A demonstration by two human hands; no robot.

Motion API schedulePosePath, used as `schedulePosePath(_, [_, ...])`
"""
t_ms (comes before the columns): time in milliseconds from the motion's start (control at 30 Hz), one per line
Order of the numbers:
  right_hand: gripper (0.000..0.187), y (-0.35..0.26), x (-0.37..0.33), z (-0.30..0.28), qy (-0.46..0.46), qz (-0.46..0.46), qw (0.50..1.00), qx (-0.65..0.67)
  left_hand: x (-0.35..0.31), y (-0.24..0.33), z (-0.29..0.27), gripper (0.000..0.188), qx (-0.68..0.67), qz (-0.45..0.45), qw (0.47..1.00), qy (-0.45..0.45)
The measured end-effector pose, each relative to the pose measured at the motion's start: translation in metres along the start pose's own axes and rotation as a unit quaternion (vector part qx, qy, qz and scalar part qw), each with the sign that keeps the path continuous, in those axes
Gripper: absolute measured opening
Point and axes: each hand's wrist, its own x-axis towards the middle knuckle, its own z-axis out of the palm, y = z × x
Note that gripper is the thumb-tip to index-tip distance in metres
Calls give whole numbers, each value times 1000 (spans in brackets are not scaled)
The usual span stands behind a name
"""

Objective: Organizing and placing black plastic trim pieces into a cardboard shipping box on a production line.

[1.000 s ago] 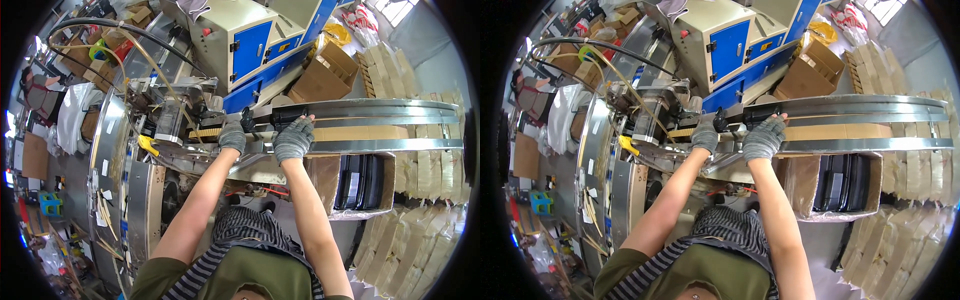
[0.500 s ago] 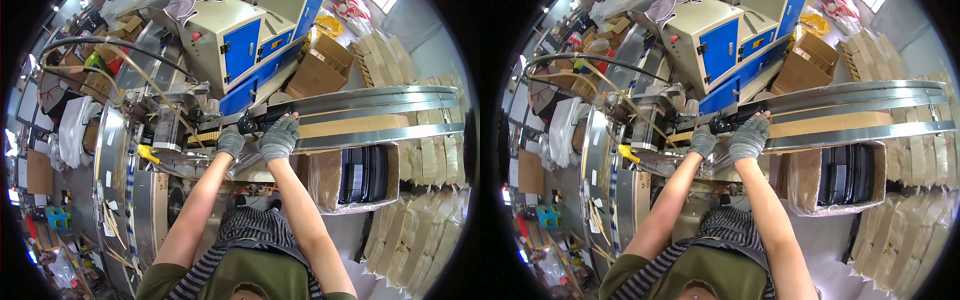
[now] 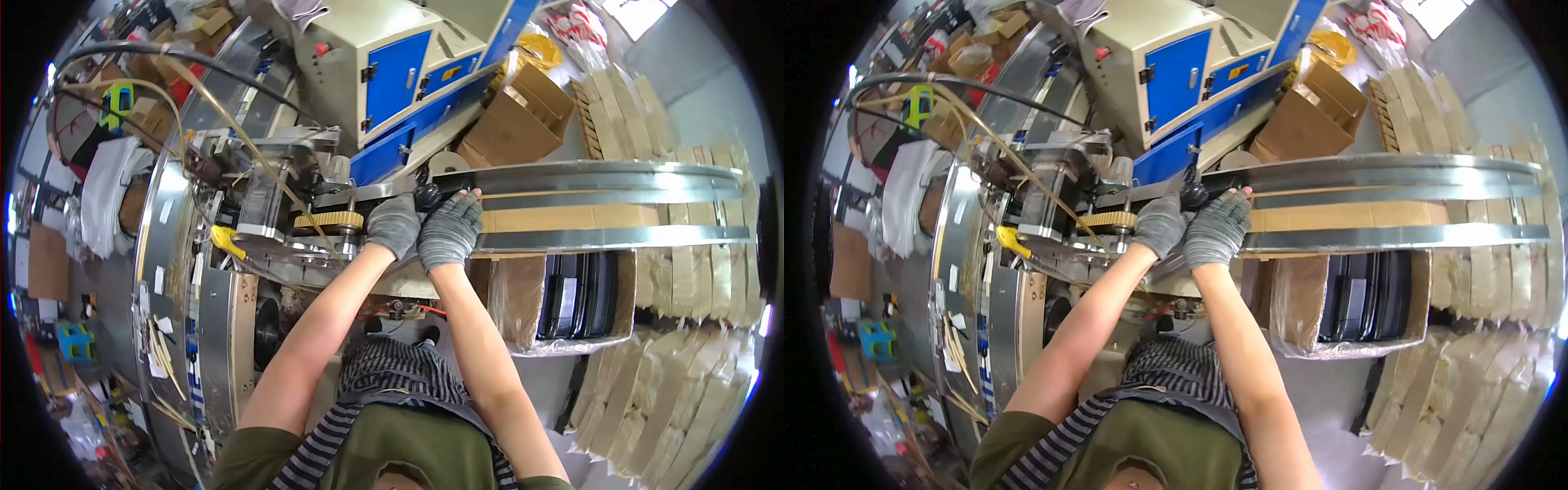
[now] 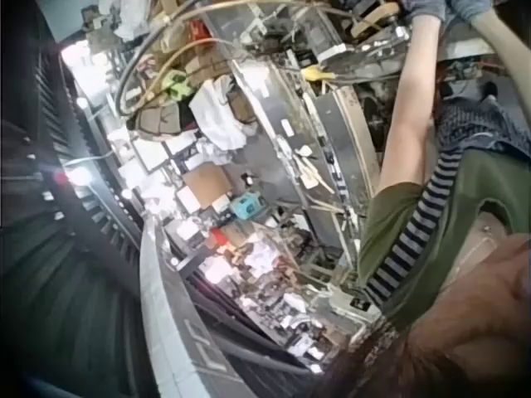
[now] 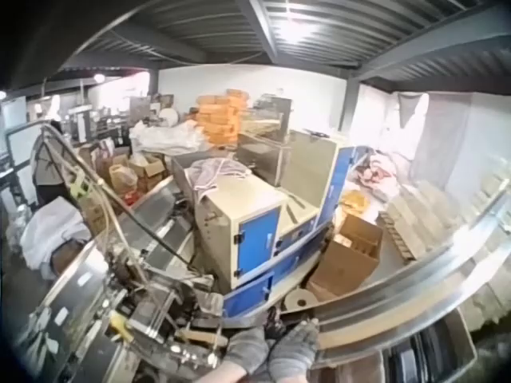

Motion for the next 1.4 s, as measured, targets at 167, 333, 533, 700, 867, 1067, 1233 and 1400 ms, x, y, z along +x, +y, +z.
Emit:
schedulePosePath(167, [63,3,4,-19,-90,-45,995,7,13,1,14,24,29,-38,999,13])
schedulePosePath(333, [42,20,22,-27,-124,-95,986,62,3,-6,18,18,51,-38,997,43])
schedulePosePath(533, [37,10,43,-5,-127,-157,968,152,-3,-24,23,17,39,-93,994,33])
schedulePosePath(700, [33,-3,54,-2,-207,-120,962,128,-9,-34,33,15,11,-121,991,60])
schedulePosePath(867, [30,-13,53,-10,-235,-124,959,102,-16,-35,32,16,-9,-119,992,42])
schedulePosePath(1067, [26,-17,52,32,-205,-139,961,125,-36,-45,19,17,-10,-122,990,72])
schedulePosePath(1233, [21,-22,42,24,-170,-104,964,178,-64,-41,-11,35,-64,-31,992,103])
schedulePosePath(1400, [17,-27,32,7,-156,-161,965,135,-128,-46,-38,40,-214,66,974,26])
